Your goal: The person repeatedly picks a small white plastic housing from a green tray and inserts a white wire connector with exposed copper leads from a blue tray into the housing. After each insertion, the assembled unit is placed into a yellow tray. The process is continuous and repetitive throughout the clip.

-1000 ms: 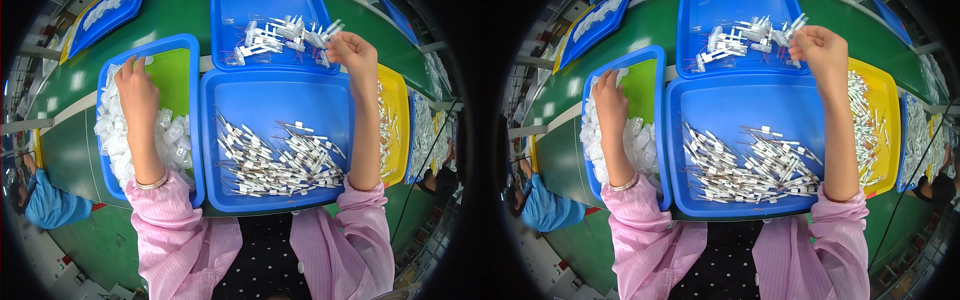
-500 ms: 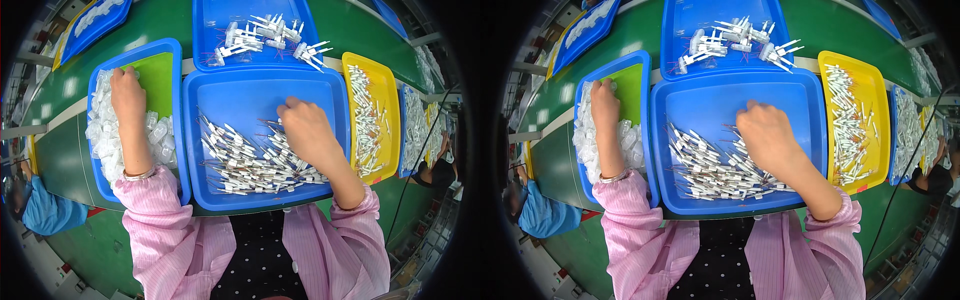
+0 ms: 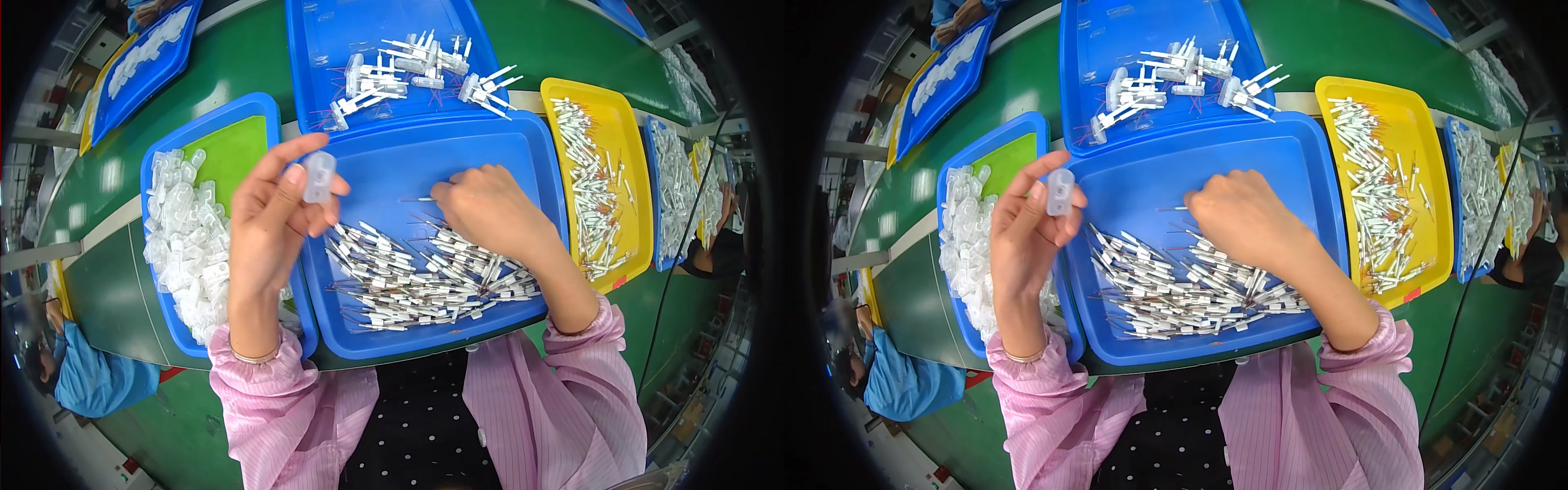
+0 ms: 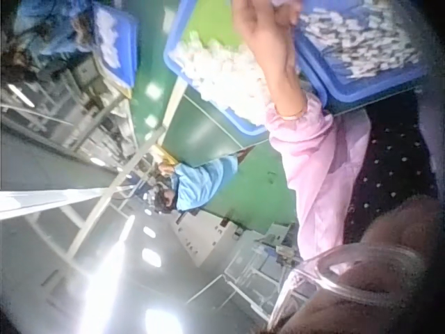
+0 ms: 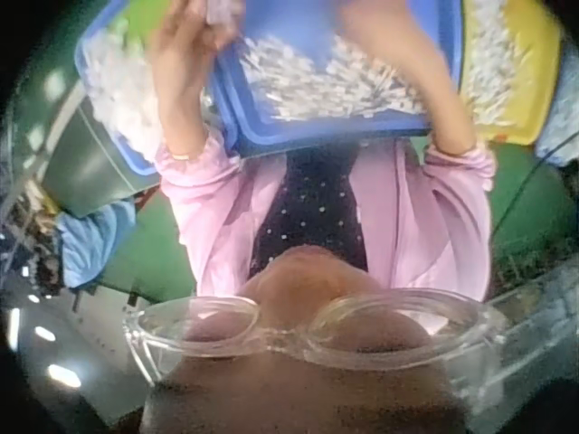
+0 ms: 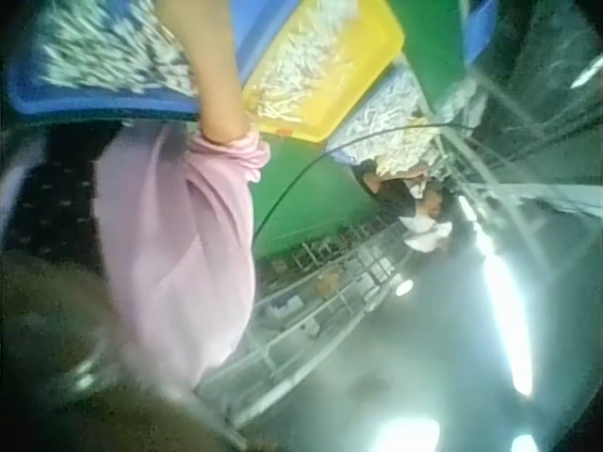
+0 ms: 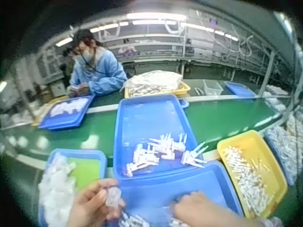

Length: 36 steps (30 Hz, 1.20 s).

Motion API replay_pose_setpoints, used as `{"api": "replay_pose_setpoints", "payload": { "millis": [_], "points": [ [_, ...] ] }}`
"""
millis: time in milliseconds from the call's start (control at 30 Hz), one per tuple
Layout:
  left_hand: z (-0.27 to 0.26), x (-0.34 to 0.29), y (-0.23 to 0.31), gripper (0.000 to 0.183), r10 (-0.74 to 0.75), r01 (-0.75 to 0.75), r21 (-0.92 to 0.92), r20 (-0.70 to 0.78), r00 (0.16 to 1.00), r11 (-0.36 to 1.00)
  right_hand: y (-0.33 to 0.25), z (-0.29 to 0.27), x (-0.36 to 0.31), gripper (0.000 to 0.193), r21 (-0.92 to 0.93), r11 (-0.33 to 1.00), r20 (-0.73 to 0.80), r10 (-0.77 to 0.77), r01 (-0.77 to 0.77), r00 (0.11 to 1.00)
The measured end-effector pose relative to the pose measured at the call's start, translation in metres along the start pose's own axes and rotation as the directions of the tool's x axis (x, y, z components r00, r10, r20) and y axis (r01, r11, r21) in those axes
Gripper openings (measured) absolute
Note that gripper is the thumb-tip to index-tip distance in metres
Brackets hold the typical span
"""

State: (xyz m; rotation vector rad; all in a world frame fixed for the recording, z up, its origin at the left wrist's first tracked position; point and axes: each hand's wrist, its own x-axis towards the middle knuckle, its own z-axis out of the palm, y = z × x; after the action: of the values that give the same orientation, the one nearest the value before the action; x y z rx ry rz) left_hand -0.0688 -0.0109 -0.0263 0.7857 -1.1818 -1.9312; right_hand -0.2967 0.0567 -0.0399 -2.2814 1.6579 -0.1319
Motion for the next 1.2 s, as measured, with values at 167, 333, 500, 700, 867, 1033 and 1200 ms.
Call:
{"api": "replay_pose_setpoints", "payload": {
  "millis": [167, 333, 500, 700, 867, 1033, 1200],
  "points": [
    [0.010, -0.003, -0.017, 0.032, -0.039, 0.064, -0.242, 0.106, 0.994, 0.968, -0.019, -0.014, 0.002, 0.020, 0.617, 0.742, -0.541, 0.157, 0.262, 0.826],
    [0.009, 0.000, -0.023, 0.035, 0.022, 0.030, -0.253, 0.197, 0.980, 0.967, -0.027, -0.010, -0.004, 0.015, 0.686, 0.658, -0.559, 0.202, 0.311, 0.804],
    [0.003, 0.004, -0.026, 0.035, 0.022, 0.057, -0.300, 0.253, 0.967, 0.952, -0.025, -0.014, -0.005, 0.014, 0.606, 0.718, -0.624, 0.162, 0.342, 0.765],
    [0.004, 0.005, -0.028, 0.035, 0.026, 0.049, -0.294, 0.247, 0.969, 0.955, -0.026, -0.011, -0.005, 0.017, 0.518, 0.787, -0.660, 0.117, 0.336, 0.742],
    [0.007, 0.005, -0.026, 0.035, 0.051, -0.026, -0.131, 0.196, 0.979, 0.991, -0.028, -0.012, -0.007, 0.019, 0.449, 0.831, -0.675, 0.075, 0.329, 0.734],
    [0.008, 0.005, -0.026, 0.035, 0.069, -0.057, -0.066, 0.187, 0.980, 0.996, -0.027, -0.010, -0.006, 0.018, 0.436, 0.829, -0.684, 0.053, 0.349, 0.727],
    [0.006, 0.004, -0.025, 0.032, 0.067, -0.061, -0.037, 0.201, 0.977, 0.997, -0.028, -0.015, -0.009, 0.021, 0.472, 0.826, -0.609, 0.052, 0.308, 0.792]
  ]
}}
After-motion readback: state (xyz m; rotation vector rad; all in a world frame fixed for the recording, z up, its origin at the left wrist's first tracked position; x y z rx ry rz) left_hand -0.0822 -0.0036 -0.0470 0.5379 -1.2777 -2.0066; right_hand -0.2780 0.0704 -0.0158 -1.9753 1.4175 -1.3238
